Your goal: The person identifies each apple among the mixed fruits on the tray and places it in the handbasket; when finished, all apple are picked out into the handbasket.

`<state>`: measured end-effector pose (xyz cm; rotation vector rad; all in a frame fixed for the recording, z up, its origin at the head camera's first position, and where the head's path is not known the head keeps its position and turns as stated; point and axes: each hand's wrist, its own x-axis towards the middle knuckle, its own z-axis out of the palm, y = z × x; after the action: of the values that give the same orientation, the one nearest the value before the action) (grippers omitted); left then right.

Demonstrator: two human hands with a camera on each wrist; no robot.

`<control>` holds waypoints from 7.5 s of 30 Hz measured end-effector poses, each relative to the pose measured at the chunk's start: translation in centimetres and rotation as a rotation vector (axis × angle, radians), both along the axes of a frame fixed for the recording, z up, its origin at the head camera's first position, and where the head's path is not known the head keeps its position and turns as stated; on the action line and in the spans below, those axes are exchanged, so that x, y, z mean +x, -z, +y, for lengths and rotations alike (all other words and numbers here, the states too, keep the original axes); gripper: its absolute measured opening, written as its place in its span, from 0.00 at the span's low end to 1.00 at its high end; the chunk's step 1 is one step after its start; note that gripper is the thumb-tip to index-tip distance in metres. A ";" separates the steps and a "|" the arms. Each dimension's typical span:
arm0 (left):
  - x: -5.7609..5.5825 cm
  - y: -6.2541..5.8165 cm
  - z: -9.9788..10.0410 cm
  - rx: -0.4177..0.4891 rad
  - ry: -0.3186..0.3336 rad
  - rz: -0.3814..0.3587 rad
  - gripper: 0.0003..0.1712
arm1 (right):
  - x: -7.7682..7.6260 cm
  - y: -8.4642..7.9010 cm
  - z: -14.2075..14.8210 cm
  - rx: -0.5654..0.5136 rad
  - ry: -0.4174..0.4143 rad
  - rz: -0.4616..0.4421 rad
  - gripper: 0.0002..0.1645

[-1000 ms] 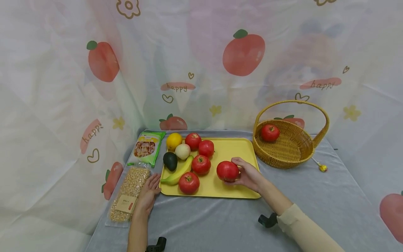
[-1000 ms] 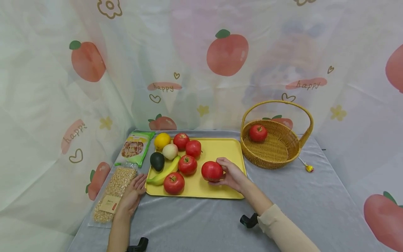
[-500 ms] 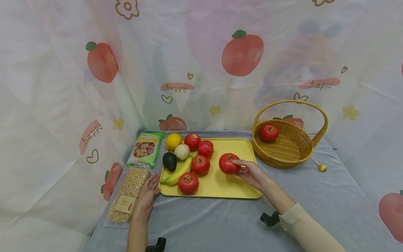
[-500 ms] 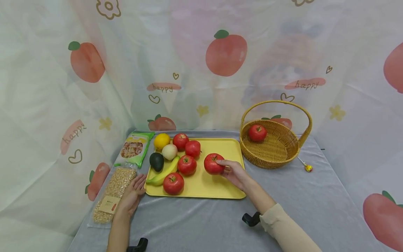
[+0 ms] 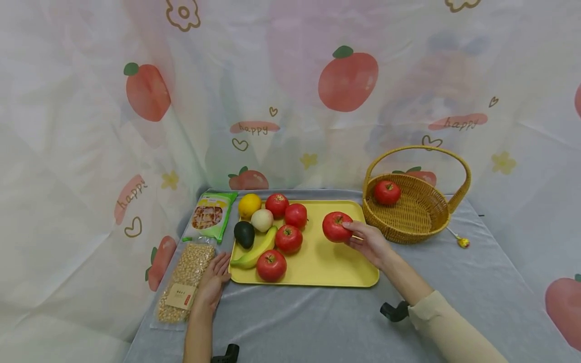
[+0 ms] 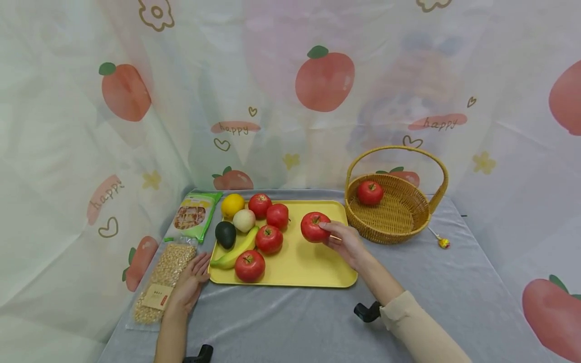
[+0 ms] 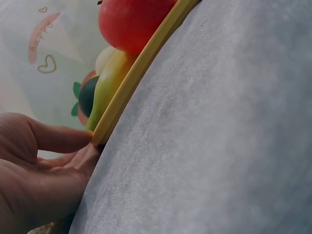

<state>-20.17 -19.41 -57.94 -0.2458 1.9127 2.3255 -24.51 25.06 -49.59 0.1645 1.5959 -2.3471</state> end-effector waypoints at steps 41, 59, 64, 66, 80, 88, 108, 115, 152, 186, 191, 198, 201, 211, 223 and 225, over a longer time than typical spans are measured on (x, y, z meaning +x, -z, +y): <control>0.1 0.1 -0.1 0.007 0.005 0.010 0.43 | -2.3 -7.2 7.6 0.162 0.186 -0.027 0.25; 0.3 0.0 -0.1 0.015 0.008 0.007 0.44 | -6.1 -6.6 11.1 0.252 0.249 -0.171 0.60; 0.4 0.0 0.0 0.014 0.002 0.002 0.44 | -6.7 -6.3 11.5 0.247 0.262 -0.216 0.63; 0.4 0.0 -0.1 0.016 0.003 0.004 0.44 | -7.0 -6.1 11.6 0.251 0.266 -0.233 0.64; 0.2 -0.1 -0.1 0.030 0.006 0.006 0.44 | -9.6 -4.6 11.3 0.406 0.256 -0.259 0.61; 0.2 0.0 -0.1 0.021 0.002 0.004 0.44 | -10.2 -3.7 11.6 0.370 0.290 -0.285 0.58; 0.3 -0.1 -0.2 0.020 -0.014 0.010 0.44 | -11.7 -3.3 11.4 0.155 0.239 -0.423 0.60; 0.5 -0.1 -0.2 0.020 0.000 0.020 0.44 | -11.3 -2.6 11.5 0.263 0.244 -0.417 0.55; 0.6 -0.2 -0.1 0.012 0.021 0.016 0.44 | -6.3 -7.6 12.5 0.222 0.150 -0.165 0.19; -0.5 0.0 -0.2 0.038 -0.007 0.018 0.45 | -4.0 -7.0 3.4 0.315 -0.052 0.062 0.14; -0.3 0.2 -0.2 0.034 -0.003 0.024 0.45 | -4.2 -6.2 1.9 0.331 -0.089 0.067 0.20; -0.1 0.5 -0.2 0.027 0.011 0.025 0.45 | -4.3 -5.5 -0.4 0.337 -0.106 0.049 0.25; -0.1 0.6 -0.3 0.028 0.007 0.014 0.45 | -4.5 -5.2 -1.3 0.360 -0.125 0.049 0.27; 0.3 0.4 -0.3 0.037 0.016 0.022 0.45 | -4.9 -4.1 -4.1 0.368 -0.154 0.025 0.27; 0.1 0.4 -0.3 0.041 0.007 0.024 0.44 | -5.4 -2.5 -6.6 0.350 -0.159 -0.017 0.26; 0.1 0.4 -0.2 0.038 0.008 0.028 0.44 | -5.4 -2.3 -7.0 0.343 -0.161 -0.027 0.26</control>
<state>-20.10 -19.64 -58.35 -0.2032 1.8768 2.3695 -29.94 18.07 -47.30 0.1337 1.9107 -1.9312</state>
